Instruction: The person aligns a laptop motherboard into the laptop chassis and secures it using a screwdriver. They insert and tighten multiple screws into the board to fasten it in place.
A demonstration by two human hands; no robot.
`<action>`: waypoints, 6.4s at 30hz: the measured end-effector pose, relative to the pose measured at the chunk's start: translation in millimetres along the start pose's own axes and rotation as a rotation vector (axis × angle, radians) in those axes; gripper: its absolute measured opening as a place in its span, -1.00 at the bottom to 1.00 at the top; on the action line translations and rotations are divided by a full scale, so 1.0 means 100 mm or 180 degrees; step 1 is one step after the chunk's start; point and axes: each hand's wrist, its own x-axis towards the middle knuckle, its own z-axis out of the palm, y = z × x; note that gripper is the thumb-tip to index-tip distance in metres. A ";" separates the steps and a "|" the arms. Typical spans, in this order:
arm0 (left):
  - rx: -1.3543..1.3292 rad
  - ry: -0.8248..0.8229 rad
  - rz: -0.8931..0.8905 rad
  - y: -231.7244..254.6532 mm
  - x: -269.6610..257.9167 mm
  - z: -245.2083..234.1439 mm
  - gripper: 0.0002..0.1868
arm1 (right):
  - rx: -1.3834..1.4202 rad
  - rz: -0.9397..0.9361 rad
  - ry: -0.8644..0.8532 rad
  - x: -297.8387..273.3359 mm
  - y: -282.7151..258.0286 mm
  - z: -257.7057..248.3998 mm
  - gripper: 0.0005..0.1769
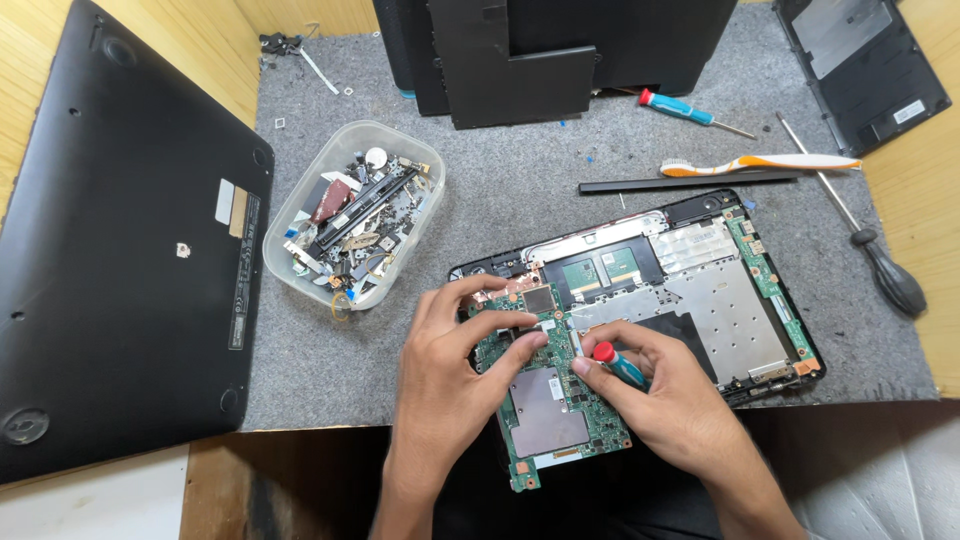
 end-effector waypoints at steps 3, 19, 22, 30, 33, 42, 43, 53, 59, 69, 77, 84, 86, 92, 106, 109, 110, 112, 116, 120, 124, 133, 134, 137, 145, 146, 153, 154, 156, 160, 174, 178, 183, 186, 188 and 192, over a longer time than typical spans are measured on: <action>0.0203 -0.0207 0.0135 -0.02 0.00 -0.04 -0.72 | -0.0047 -0.0030 -0.0011 0.00 0.02 0.00 -0.89; 0.0842 0.0276 0.1025 -0.14 0.12 0.03 -0.82 | -0.1296 0.0727 0.0142 -0.15 -0.44 0.01 -0.84; 0.0856 0.0350 0.1098 -0.13 0.12 0.06 -0.83 | -0.2582 0.0791 0.0035 -0.18 -0.39 0.03 -0.81; 0.0756 0.0251 0.0861 -0.12 0.12 0.08 -0.87 | -0.2219 0.0359 0.0676 -0.14 -0.27 0.18 -0.80; 0.0709 0.0248 0.0784 -0.14 0.09 0.08 -0.90 | -0.2399 0.0437 0.0600 -0.13 -0.27 0.23 -0.72; 0.0490 -0.0178 0.0306 -0.22 -0.02 -0.08 -0.52 | -0.2494 -0.0478 0.0322 -0.31 -0.28 -0.03 -0.36; 0.0496 -0.0162 0.0297 -0.26 -0.05 -0.07 -0.52 | -0.2500 -0.0493 0.0311 -0.33 -0.19 -0.07 -0.36; 0.0960 0.0064 -0.0348 -0.33 -0.15 0.05 -0.53 | -0.2402 -0.1587 0.0450 -0.39 0.14 -0.05 -0.28; 0.0988 0.0012 -0.0708 -0.31 -0.29 -0.02 -0.47 | -0.1600 -0.1049 0.0231 -0.41 0.15 -0.11 -0.47; 0.0292 0.0197 -0.1312 -0.20 -0.24 -0.03 -0.70 | -0.1405 -0.0595 0.0096 -0.32 0.17 -0.10 -0.47; 0.0506 0.0062 -0.1195 -0.32 -0.23 0.01 -0.63 | -0.1063 -0.0841 0.0054 -0.30 0.12 -0.11 -0.59; 0.0512 0.0313 -0.1051 -0.33 -0.20 0.05 -0.59 | -0.1043 -0.0983 0.0044 -0.31 0.10 -0.12 -0.67; 0.0558 0.0357 -0.1015 -0.32 -0.21 0.07 -0.62 | -0.1016 -0.0950 0.0039 -0.31 0.08 -0.12 -0.67; 0.0697 0.0479 -0.0849 -0.36 -0.21 0.10 -0.70 | -0.0816 -0.1027 0.0080 -0.30 0.05 -0.14 -0.73; 0.0934 0.0306 -0.0914 -0.25 -0.17 0.04 -0.77 | -0.1544 -0.1652 0.0074 -0.24 -0.02 -0.14 -0.62; 0.1332 0.0061 -0.0989 -0.15 -0.12 0.00 -0.80 | -0.1755 -0.1676 0.0320 -0.28 -0.02 -0.13 -0.58; 0.1332 0.0029 -0.0893 -0.14 -0.12 -0.01 -0.75 | -0.1716 -0.1675 0.0343 -0.30 -0.03 -0.12 -0.60; 0.1333 0.0013 -0.0761 -0.11 -0.13 0.01 -0.70 | -0.1674 -0.1696 0.0397 -0.30 -0.03 -0.12 -0.61; 0.1304 -0.0518 0.0178 -0.03 -0.39 0.16 -0.43 | -0.1765 -0.1828 0.0344 -0.35 0.07 -0.14 -0.59; 0.1468 -0.0725 0.0342 -0.07 -0.39 0.21 -0.20 | -0.1477 -0.1880 0.0326 -0.27 0.03 -0.23 -0.66; 0.1479 -0.0670 0.0124 -0.02 -0.33 0.21 -0.20 | -0.1345 -0.0936 0.0781 -0.37 -0.10 -0.46 -0.89; 0.1022 -0.0256 0.0010 -0.06 -0.33 0.29 -0.22 | -0.2640 0.0126 0.2138 -0.38 0.45 -1.01 -0.56; 0.1192 -0.0169 0.0176 -0.03 -0.37 0.30 -0.23 | -0.2614 0.0286 0.2041 -0.39 0.46 -1.01 -0.55; 0.1107 -0.0154 0.0555 0.09 -0.37 0.38 -0.38 | -0.2682 0.0148 0.2047 -0.37 0.55 -1.01 -0.60; 0.0661 -0.0547 0.0819 0.19 -0.41 0.44 -0.73 | -0.2614 -0.0153 0.2129 -0.39 0.57 -0.96 -0.66; 0.0728 -0.0474 0.0805 0.19 -0.42 0.45 -0.73 | -0.2478 -0.0243 0.2111 -0.39 0.55 -0.94 -0.67; 0.0672 -0.0619 0.1330 0.28 -0.51 0.43 -0.35 | -0.0752 -0.0447 0.1930 -0.67 0.56 -1.27 -0.66; 0.0629 -0.0670 0.1365 0.30 -0.53 0.47 -0.35 | -0.0754 -0.0396 0.1985 -0.72 0.52 -1.29 -0.66; 0.1049 -0.0593 0.1844 0.38 -0.56 0.54 -0.59 | -0.0410 -0.0523 0.2058 -0.83 0.44 -1.34 -0.73; 0.0697 -0.0947 0.1621 0.24 -0.52 0.63 -0.73 | -0.0201 -0.0621 0.2235 -0.88 0.40 -1.39 -0.78; 0.0531 -0.0722 0.1492 -0.09 -0.61 0.59 -0.76 | -0.1141 0.0029 0.1755 -0.66 0.88 -1.51 -0.67; 0.0902 -0.0637 0.1773 0.02 -0.57 0.65 -0.67 | -0.0337 0.0260 0.1817 -0.72 0.92 -1.50 -0.73; 0.0127 -0.0796 0.1790 0.99 -0.13 0.98 -0.84 | 0.0902 -0.0246 0.2329 -1.09 1.03 -1.35 -0.75; 0.0477 -0.1356 0.1707 1.17 0.15 1.50 -0.70 | 0.0830 -0.0289 0.2874 -1.30 1.01 -1.31 -0.69; 0.0525 -0.1416 0.1796 1.16 0.31 1.81 -0.73 | 0.0849 -0.0488 0.3156 -1.37 1.05 -1.30 -0.73; 0.0710 -0.1472 0.2167 1.10 0.50 2.20 -0.86 | 0.1057 -0.0900 0.3488 -1.38 1.11 -1.31 -0.68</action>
